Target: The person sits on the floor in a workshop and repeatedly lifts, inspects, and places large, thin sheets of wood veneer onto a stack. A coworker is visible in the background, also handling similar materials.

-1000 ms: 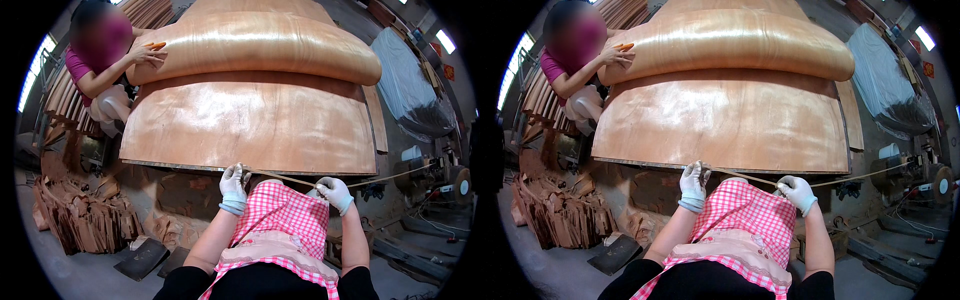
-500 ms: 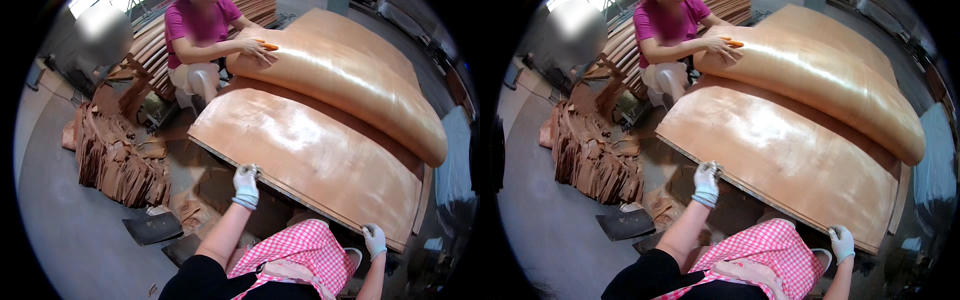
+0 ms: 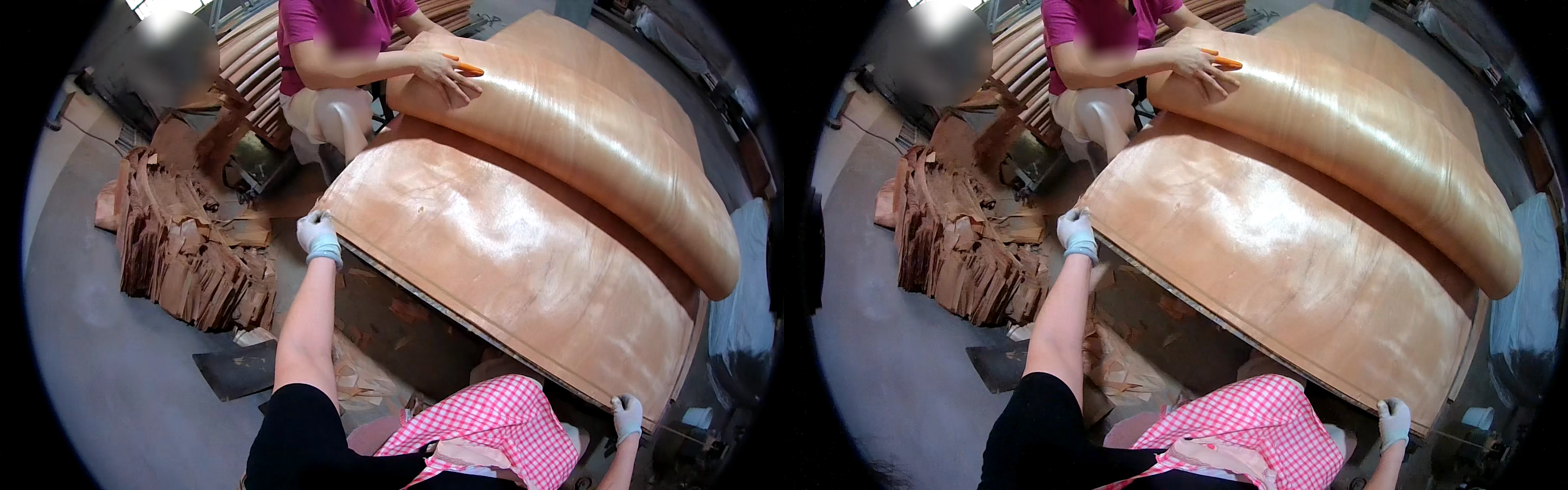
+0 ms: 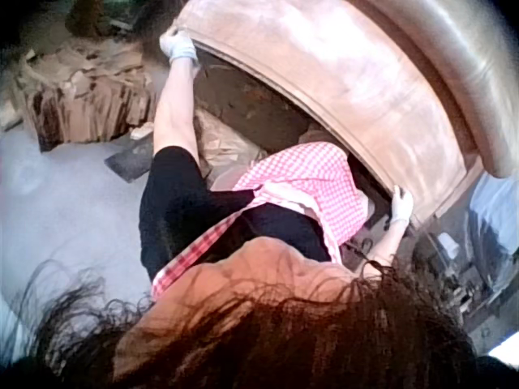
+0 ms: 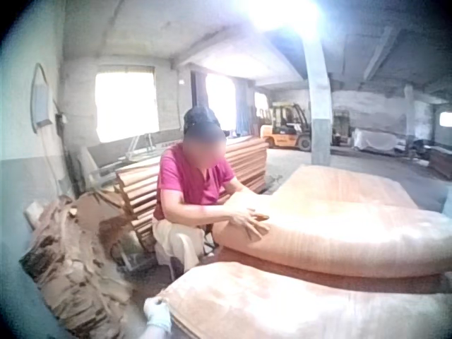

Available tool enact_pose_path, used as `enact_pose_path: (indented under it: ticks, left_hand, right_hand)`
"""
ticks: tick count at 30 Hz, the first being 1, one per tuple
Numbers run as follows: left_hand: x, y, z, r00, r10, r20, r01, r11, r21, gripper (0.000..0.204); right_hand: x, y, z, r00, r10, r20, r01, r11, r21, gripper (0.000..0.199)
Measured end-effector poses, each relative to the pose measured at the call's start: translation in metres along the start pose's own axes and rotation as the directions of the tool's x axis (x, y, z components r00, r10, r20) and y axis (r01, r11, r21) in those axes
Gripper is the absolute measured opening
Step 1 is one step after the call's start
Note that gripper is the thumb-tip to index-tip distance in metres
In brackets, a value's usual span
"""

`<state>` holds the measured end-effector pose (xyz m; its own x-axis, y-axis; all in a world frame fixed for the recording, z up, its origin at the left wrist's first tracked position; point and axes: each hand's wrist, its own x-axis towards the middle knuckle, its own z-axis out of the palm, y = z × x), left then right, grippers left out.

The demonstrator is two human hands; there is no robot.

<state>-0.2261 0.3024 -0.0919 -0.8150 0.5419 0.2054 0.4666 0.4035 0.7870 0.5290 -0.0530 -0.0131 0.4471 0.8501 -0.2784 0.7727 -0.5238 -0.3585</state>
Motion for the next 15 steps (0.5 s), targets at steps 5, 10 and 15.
enact_pose_path:
  ticks: [5,10,15]
  left_hand:
    - [0.026,-0.006,-0.010,1.000,-0.030,0.001,0.030,0.994,0.108,0.017]
    - [0.030,0.000,-0.012,0.998,0.010,0.058,-0.022,0.977,0.211,0.018]
    - [0.028,-0.003,-0.013,0.996,0.041,0.079,-0.067,0.932,0.355,0.019]
  right_hand:
    - [-0.011,-0.057,-0.007,0.992,-0.054,0.111,0.050,0.998,0.047,0.024]
    - [-0.012,-0.062,-0.001,0.992,-0.011,0.123,0.009,1.000,0.015,0.025]
    - [-0.013,-0.080,-0.003,0.989,-0.018,0.146,0.024,0.999,-0.040,0.026]
